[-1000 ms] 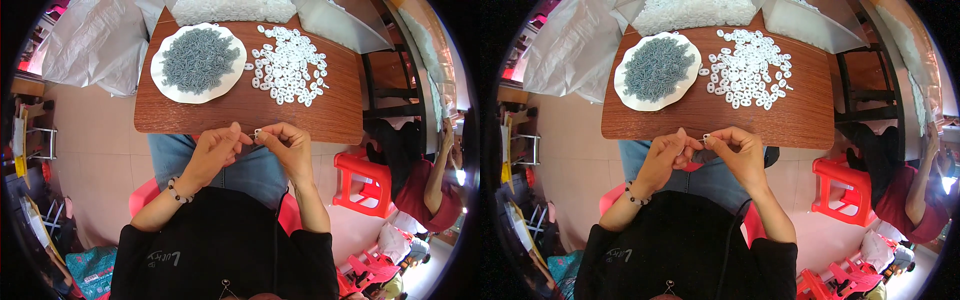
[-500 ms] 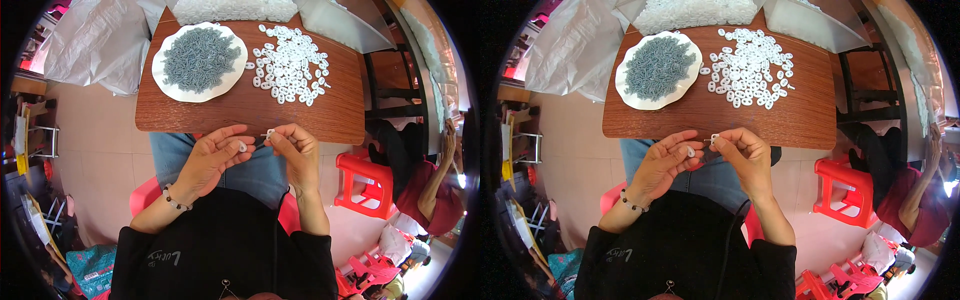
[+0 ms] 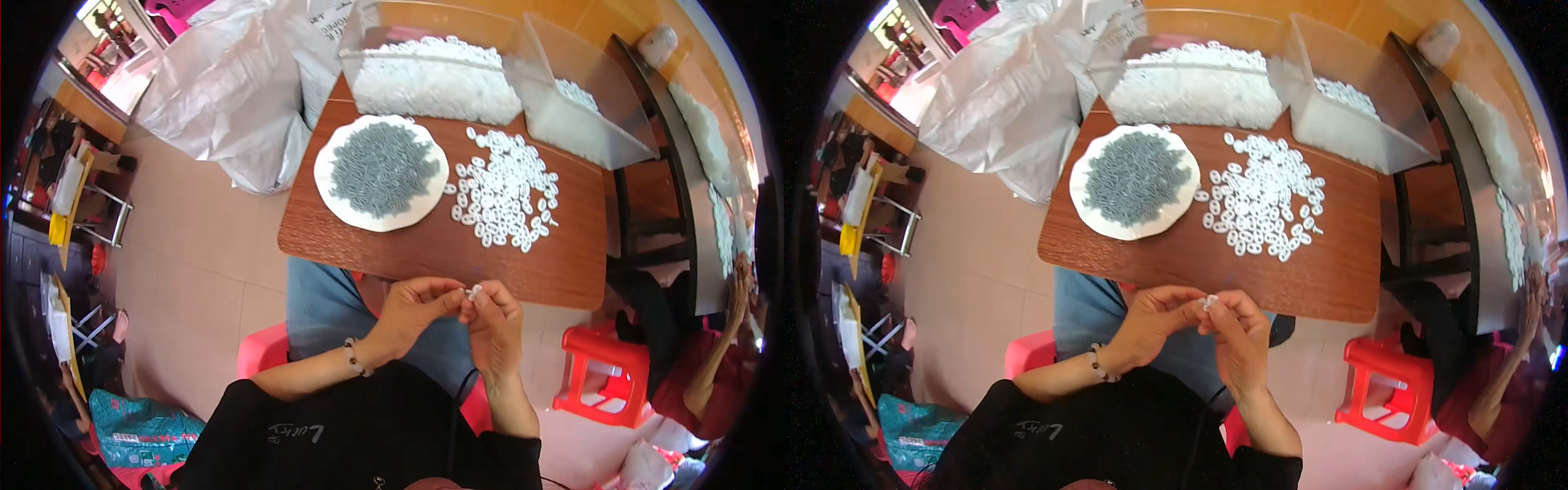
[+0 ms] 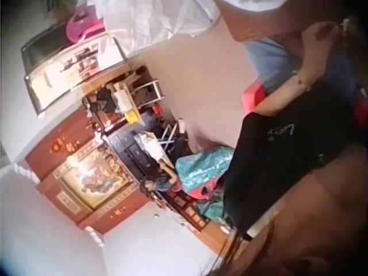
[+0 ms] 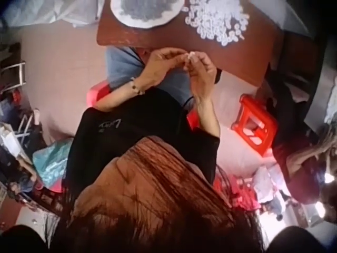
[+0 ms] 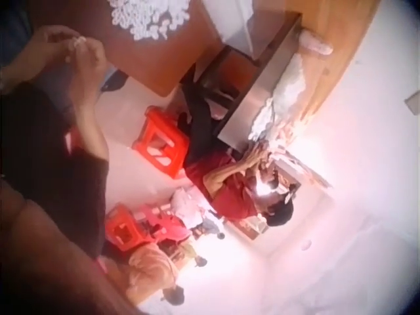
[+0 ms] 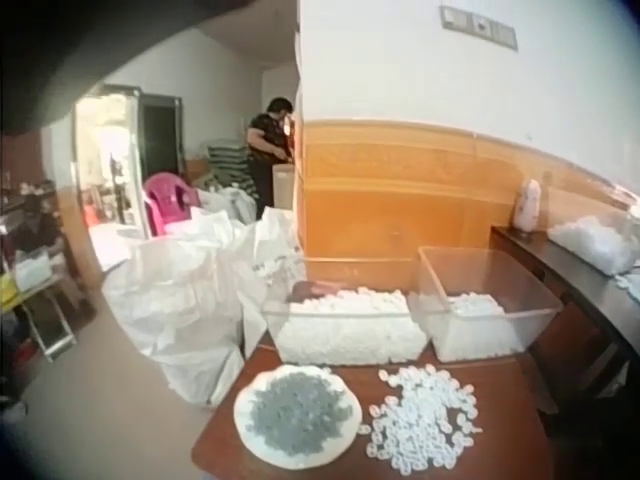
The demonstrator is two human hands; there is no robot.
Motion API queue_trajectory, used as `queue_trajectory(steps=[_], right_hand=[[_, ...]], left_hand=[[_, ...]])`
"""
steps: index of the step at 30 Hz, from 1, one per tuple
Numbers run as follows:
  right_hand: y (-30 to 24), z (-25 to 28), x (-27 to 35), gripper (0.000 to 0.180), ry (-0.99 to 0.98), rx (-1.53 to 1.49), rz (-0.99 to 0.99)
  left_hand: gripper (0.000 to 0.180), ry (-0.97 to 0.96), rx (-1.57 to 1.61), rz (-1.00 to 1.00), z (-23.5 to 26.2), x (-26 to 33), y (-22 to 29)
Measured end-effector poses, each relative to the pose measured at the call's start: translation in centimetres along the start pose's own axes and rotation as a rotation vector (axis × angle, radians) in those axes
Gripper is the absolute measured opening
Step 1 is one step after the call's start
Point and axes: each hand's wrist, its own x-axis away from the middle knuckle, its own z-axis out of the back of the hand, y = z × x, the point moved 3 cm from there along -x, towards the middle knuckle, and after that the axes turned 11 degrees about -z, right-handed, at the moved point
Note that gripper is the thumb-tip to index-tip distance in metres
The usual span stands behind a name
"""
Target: Assembling small white and grey plastic components by hand at a workbench.
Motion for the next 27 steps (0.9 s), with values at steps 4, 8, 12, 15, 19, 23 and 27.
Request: queue_trajectory(steps=[4, 8, 12, 15, 19, 23, 27], right_hand=[[0.3, 0.5, 0.2, 0.011, -0.060, -0.038, 0.009], [0.5, 0.1, 0.2, 0.011, -0.088, -0.048, -0.003], [0.6, -0.6, 0.3, 0.011, -0.094, -0.037, -0.019], [0.6, -0.8, 0.3, 0.010, -0.073, -0.004, -0.009], [0.4, -0.2, 0.0, 0.011, -0.067, 0.035, 0.059], [0.0, 0.1, -0.1, 0.009, -0.084, 0.015, 0.092], [0.2, -0.2, -0.1, 0.009, -0.093, 0.032, 0.091]], left_hand=[[0.025, -0.057, -0.100, -0.049, 0.0, 0.5, 0.2], [0.025, -0.081, -0.195, -0.086, 0.4, 0.6, 0.6], [0.025, -0.105, -0.103, -0.026, 1.0, 0.7, 0.6], [0.025, -0.057, -0.017, 0.068, 1.2, 0.6, 0.8], [0.028, -0.029, -0.024, 0.098, 1.7, 0.6, 1.2], [0.031, -0.134, -0.145, 0.066, 2.1, 0.6, 0.9], [0.028, -0.127, -0.079, 0.024, 1.6, 0.3, 0.2]])
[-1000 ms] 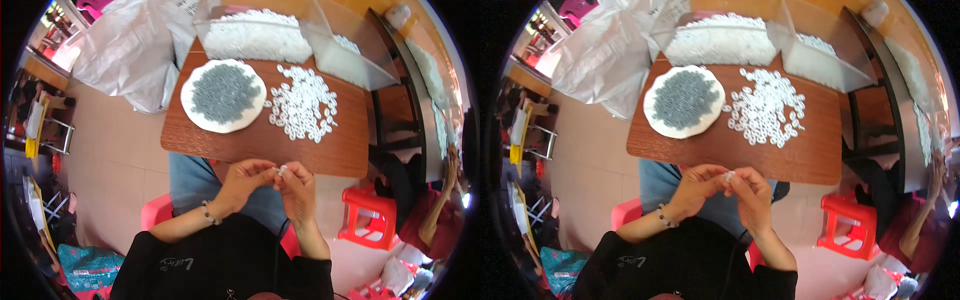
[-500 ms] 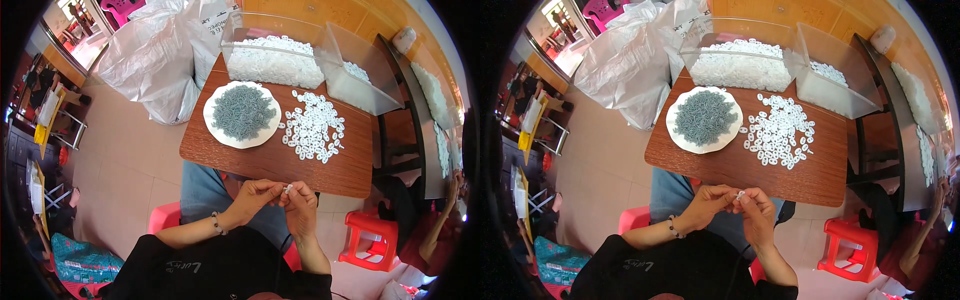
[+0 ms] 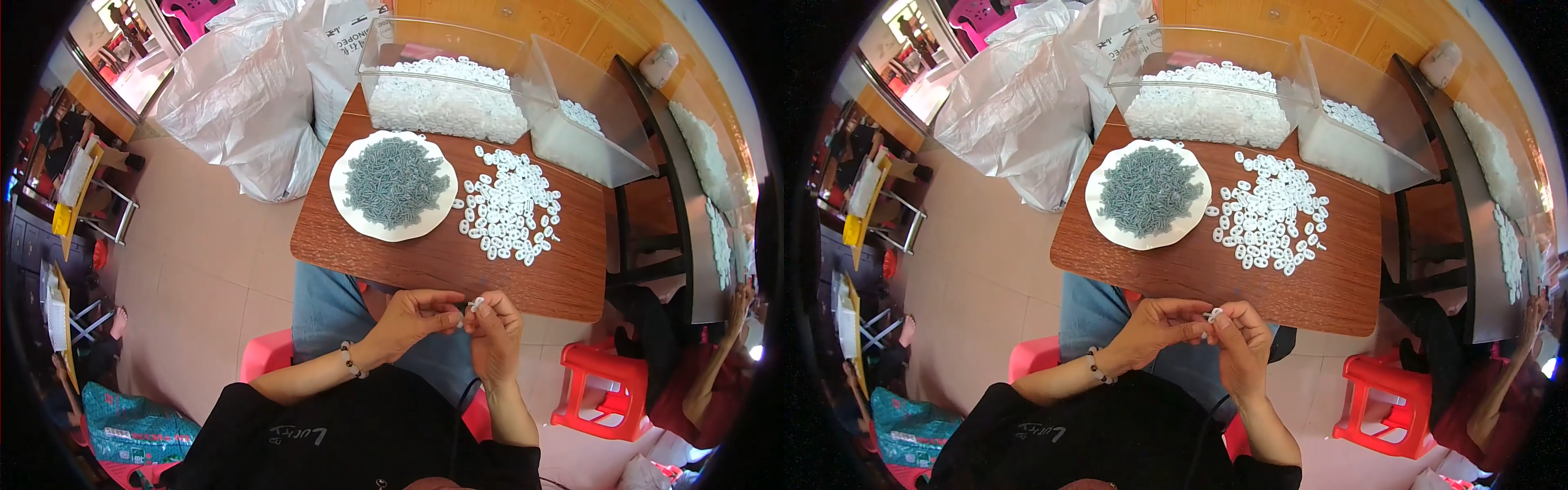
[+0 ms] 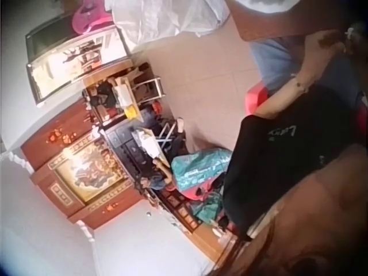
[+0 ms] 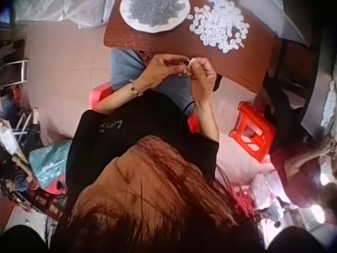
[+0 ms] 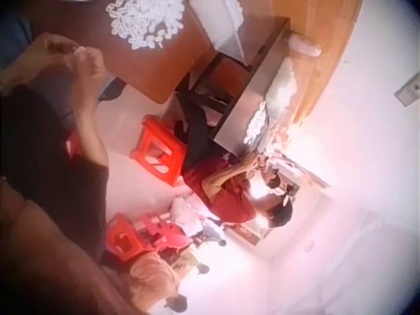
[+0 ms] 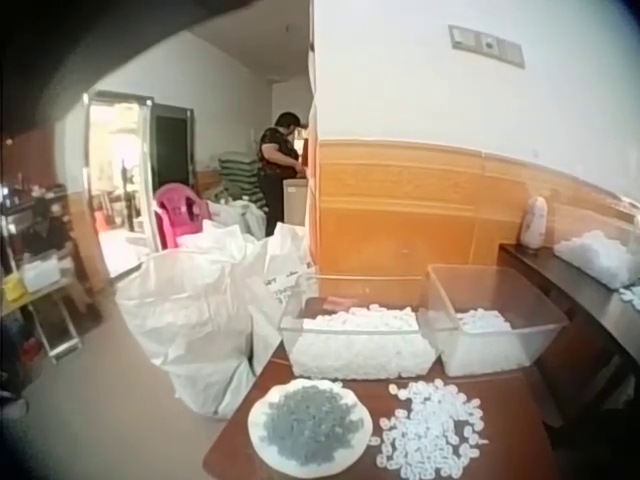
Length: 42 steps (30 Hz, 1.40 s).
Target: Assembling small white and grey plastic components by hand at a workbench.
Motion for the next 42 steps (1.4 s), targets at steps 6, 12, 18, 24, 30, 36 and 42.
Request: queue_trajectory(steps=[6, 12, 18, 24, 30, 36, 42], right_hand=[[0.0, 0.0, 0.2, 0.007, 0.029, 0.039, 0.089], [0.4, -0.6, 0.7, 0.009, 0.046, 0.138, 0.042], [0.2, 0.2, 0.5, 0.010, 0.068, 0.133, 0.046], [-1.2, 0.2, 0.2, 0.008, 0.142, 0.260, 0.038], [-1.1, 0.6, 0.0, 0.005, 0.156, 0.318, -0.044], [-0.9, 1.2, 0.1, 0.008, 0.146, 0.353, -0.021], [-0.8, 1.1, -0.3, 0.009, 0.148, 0.409, -0.008]], left_hand=[[0.027, -0.024, -0.047, 0.280, -0.3, 0.7, 0.1], [0.029, 0.007, 0.107, 0.262, -0.1, 0.9, 0.0], [0.023, 0.087, 0.062, 0.247, 0.2, 0.4, 0.6], [0.022, 0.149, 0.069, 0.192, 1.0, 0.2, 2.1], [0.024, 0.159, 0.110, 0.191, 1.4, 0.0, 1.9], [0.022, 0.159, 0.092, 0.189, 1.4, 0.0, 1.8], [0.023, 0.141, 0.084, 0.175, 1.8, -0.2, 1.4]])
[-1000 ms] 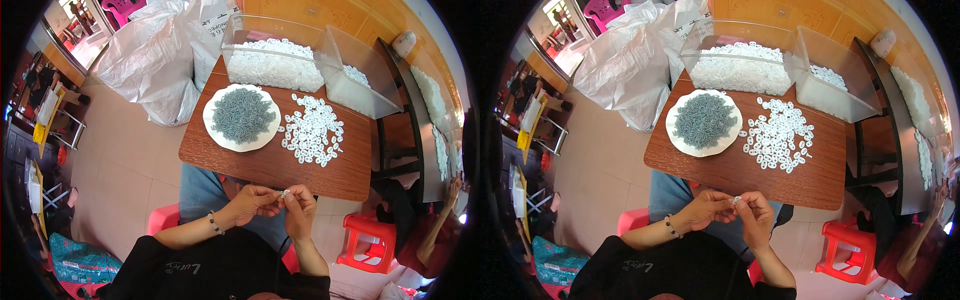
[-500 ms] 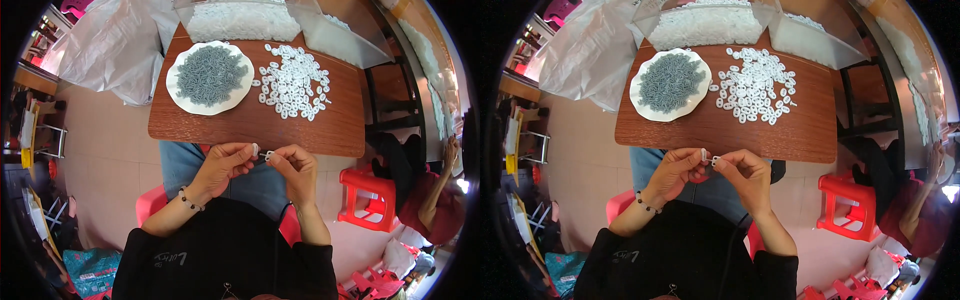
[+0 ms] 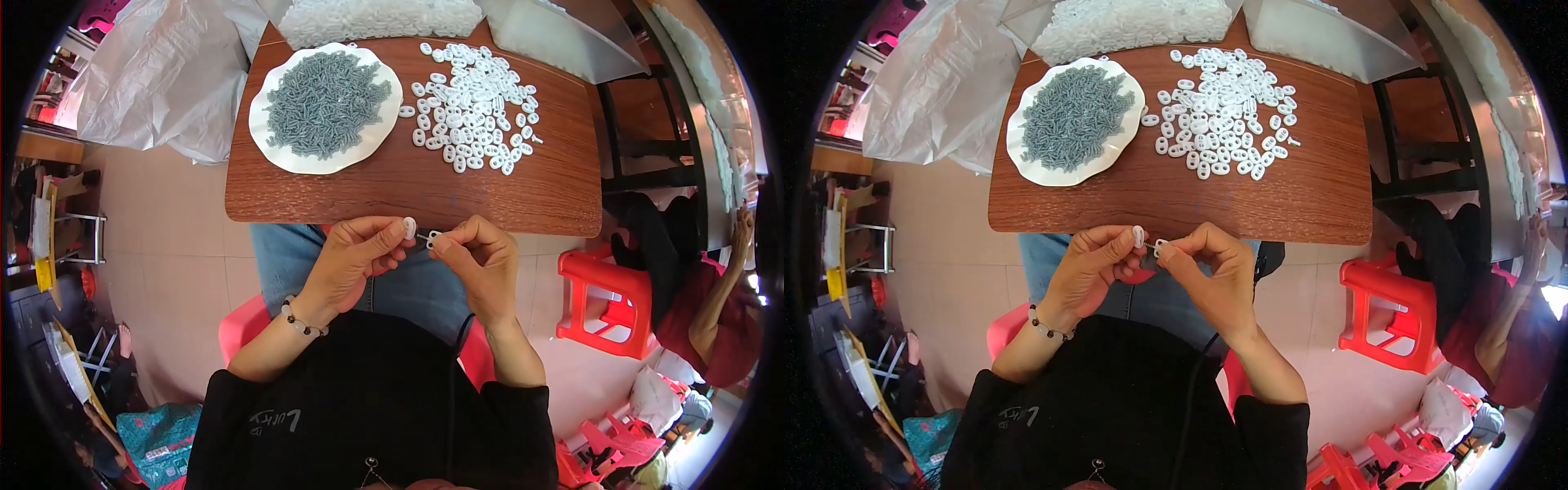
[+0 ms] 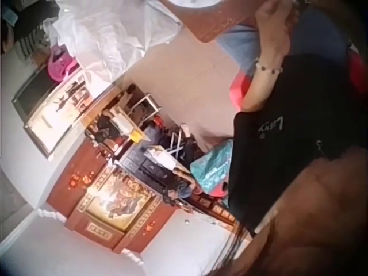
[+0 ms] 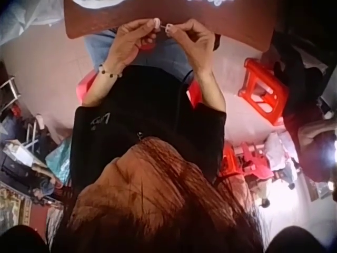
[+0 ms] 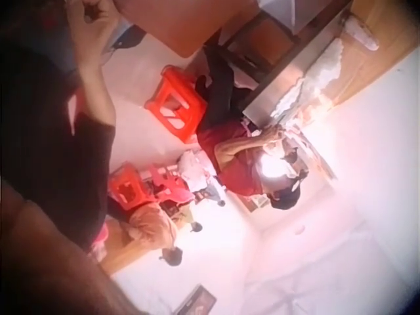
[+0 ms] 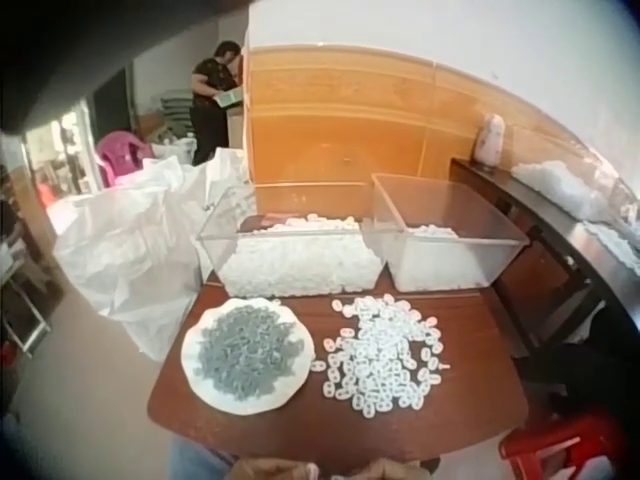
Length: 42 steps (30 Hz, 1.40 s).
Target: Assembling small white and grey plastic components by hand at a workbench.
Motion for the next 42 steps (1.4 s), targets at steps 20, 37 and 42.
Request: queue_trajectory(steps=[20, 37, 42], right_hand=[[0.2, -0.2, -0.2, 0.008, 0.023, 0.089, 0.005], [0.1, -0.2, -0.3, 0.029, -0.200, -0.012, -0.074], [0.3, -0.2, -0.6, 0.046, -0.301, 0.051, -0.026]], left_hand=[[0.021, 0.032, -0.081, -0.047, 0.0, 0.2, 0.0], [0.021, -0.164, -0.269, -0.106, -0.8, 0.7, 1.8], [0.021, -0.208, -0.276, -0.095, -0.8, 0.7, 2.1]])
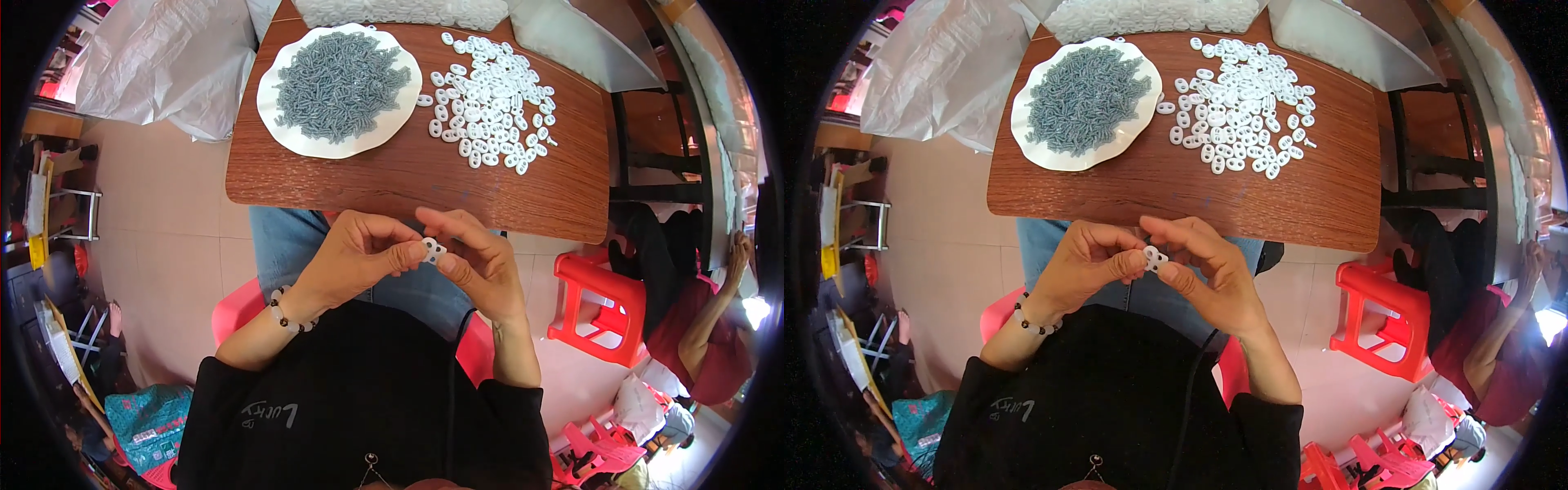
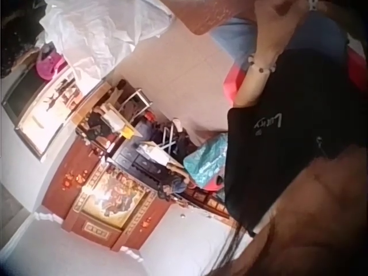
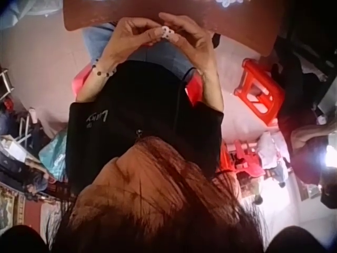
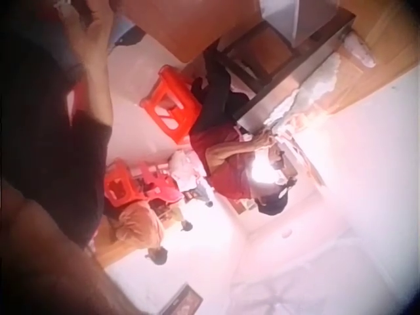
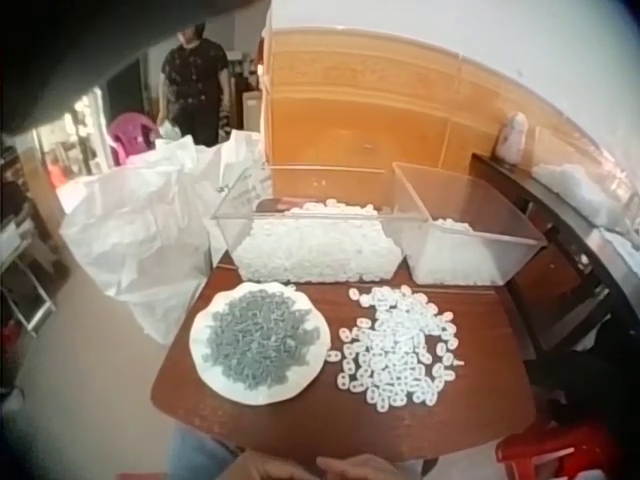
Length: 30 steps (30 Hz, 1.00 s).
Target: Assembling small white and grey plastic components by hand at a workbench.
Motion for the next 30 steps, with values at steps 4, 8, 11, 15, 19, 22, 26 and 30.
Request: queue_trajectory(steps=[4, 8, 11, 15, 19, 22, 26, 30], right_hand=[[-0.3, -0.6, 0.0, 0.043, -0.103, 0.078, 0.020], [-0.6, -1.0, 0.1, 0.043, -0.096, 0.039, 0.009], [-0.4, -1.1, 0.0, 0.044, -0.105, 0.026, 0.021], [-0.4, -0.9, 0.0, 0.037, -0.201, -0.003, -0.009], [-0.2, -0.9, 0.0, 0.033, -0.178, 0.027, 0.030], [-0.2, -1.1, 0.0, 0.032, -0.170, 0.030, 0.048], [-0.4, -1.6, 0.3, 0.032, -0.121, 0.025, 0.028], [-0.5, -1.6, 0.4, 0.031, -0.118, 0.151, 0.141]], left_hand=[[0.021, -0.015, 0.005, 0.006, 0.0, 0.0, 0.3], [0.022, -0.023, 0.015, 0.009, 0.2, 0.0, 0.3], [0.023, -0.044, -0.019, -0.011, 0.3, -0.1, 0.2], [0.023, -0.089, -0.058, -0.046, 0.4, -0.1, 0.3], [0.022, -0.124, -0.112, -0.024, 0.4, 0.0, 0.5], [0.023, -0.105, -0.121, 0.070, -0.2, 0.3, 2.0], [0.022, -0.096, -0.104, 0.067, -0.3, 0.8, 2.3], [0.020, -0.124, -0.146, 0.098, -0.2, 1.5, 2.5]])
